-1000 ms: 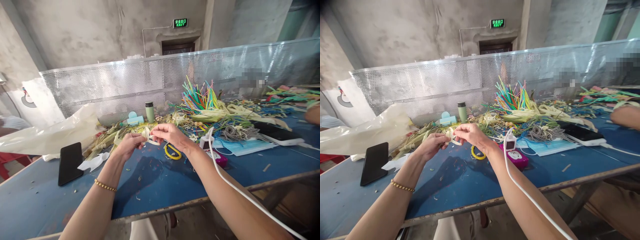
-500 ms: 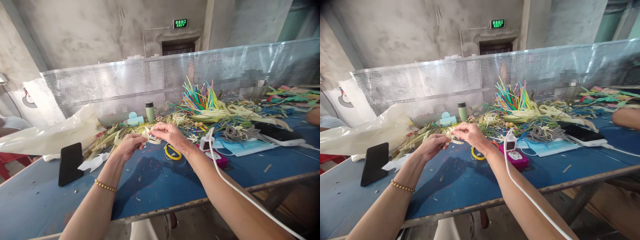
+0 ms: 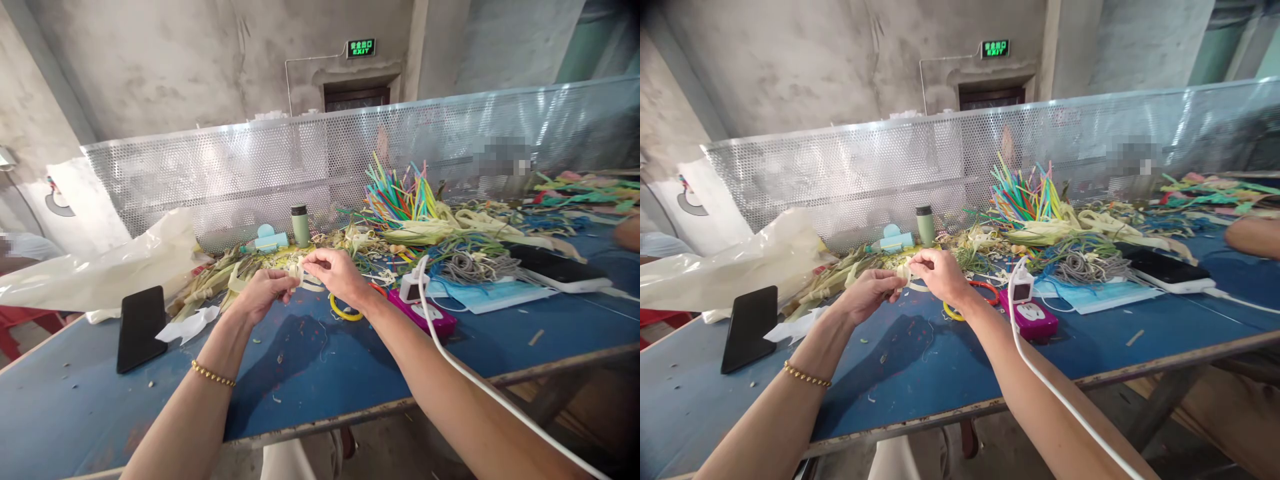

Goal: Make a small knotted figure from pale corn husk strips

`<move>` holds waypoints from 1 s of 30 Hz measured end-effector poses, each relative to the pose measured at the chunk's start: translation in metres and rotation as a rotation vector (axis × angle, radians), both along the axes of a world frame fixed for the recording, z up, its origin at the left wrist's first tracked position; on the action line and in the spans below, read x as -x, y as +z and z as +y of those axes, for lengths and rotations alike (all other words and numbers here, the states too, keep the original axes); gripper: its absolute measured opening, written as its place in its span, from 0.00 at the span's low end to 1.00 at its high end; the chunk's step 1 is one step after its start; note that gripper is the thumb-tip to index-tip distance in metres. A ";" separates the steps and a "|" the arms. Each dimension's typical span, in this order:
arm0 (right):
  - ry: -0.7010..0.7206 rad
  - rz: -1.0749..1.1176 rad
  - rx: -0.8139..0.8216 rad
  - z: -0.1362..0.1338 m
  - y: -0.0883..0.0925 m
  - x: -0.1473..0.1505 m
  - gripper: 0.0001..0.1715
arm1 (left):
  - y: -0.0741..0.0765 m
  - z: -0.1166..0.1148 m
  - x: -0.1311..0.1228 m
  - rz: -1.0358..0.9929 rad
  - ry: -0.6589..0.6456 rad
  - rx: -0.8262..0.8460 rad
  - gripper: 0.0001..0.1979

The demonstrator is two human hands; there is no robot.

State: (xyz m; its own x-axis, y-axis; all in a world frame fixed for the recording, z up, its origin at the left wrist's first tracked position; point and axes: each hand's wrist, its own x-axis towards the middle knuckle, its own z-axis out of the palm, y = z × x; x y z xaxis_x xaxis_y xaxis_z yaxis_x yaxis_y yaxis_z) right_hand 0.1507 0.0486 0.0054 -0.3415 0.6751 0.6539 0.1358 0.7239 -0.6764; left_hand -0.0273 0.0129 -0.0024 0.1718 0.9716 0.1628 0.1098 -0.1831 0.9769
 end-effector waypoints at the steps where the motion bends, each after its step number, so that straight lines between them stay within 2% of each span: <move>1: -0.011 -0.009 -0.008 0.001 -0.001 0.000 0.09 | 0.000 0.000 0.000 0.005 0.000 -0.003 0.12; 15: -0.005 -0.062 0.015 0.007 -0.007 0.001 0.06 | 0.000 -0.001 0.000 0.129 0.012 -0.059 0.12; 23: -0.011 -0.077 0.150 0.004 -0.007 0.000 0.06 | 0.003 -0.006 -0.006 0.286 0.043 -0.102 0.12; 26: 0.000 -0.137 0.096 0.002 -0.005 0.000 0.04 | 0.001 -0.005 -0.005 0.335 0.025 -0.124 0.13; 30: -0.043 -0.237 -0.005 -0.004 -0.002 0.000 0.07 | 0.000 -0.005 -0.004 0.405 0.011 -0.143 0.14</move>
State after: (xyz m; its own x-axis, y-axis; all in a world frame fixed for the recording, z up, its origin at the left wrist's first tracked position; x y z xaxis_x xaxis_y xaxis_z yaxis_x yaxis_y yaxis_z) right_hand 0.1503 0.0444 0.0037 -0.4568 0.6897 0.5619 0.3215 0.7169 -0.6186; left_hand -0.0229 0.0078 -0.0023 0.2392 0.9463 0.2176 0.4825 -0.3103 0.8191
